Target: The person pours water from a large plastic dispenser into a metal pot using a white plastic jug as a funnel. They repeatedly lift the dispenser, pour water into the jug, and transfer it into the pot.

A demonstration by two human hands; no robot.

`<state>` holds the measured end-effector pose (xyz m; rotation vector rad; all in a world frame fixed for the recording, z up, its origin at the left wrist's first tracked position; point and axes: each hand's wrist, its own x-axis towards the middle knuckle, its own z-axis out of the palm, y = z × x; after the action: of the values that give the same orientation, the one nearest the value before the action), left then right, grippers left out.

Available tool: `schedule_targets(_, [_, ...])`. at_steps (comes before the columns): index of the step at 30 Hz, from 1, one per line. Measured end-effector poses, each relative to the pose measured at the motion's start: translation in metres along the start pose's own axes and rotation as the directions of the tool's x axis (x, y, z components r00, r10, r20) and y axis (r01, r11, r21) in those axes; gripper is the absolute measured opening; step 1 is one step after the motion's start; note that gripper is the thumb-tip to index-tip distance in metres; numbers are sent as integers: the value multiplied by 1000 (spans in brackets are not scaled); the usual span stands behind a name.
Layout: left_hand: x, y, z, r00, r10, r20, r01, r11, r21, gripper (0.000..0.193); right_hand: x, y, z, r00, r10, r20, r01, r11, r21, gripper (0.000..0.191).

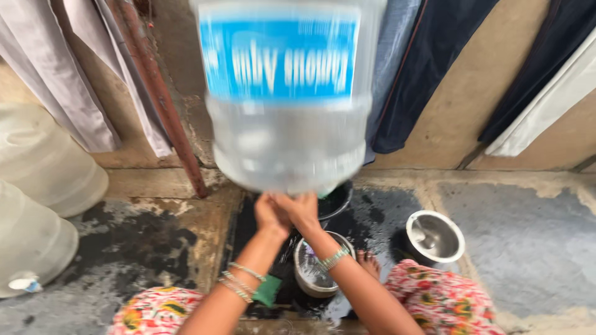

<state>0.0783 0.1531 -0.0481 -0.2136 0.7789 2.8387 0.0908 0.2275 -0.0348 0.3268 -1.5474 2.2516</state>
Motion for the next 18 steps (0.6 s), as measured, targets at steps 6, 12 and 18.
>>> schedule_targets(6, [0,21,26,998,-58,2,58,997,-42,53,96,-107,9,996,-59,62,70,980,-184,29])
schedule_targets(12, [20,-3,44,995,-91,-35,82,978,-193,49,65,-84,-26,970,188,152,-157,967,-199,38])
schedule_targets(18, [11,-4,29,951,-295,-93,302,951,71,57,38,-34,-67,954,225,199,-173,953,-248,56])
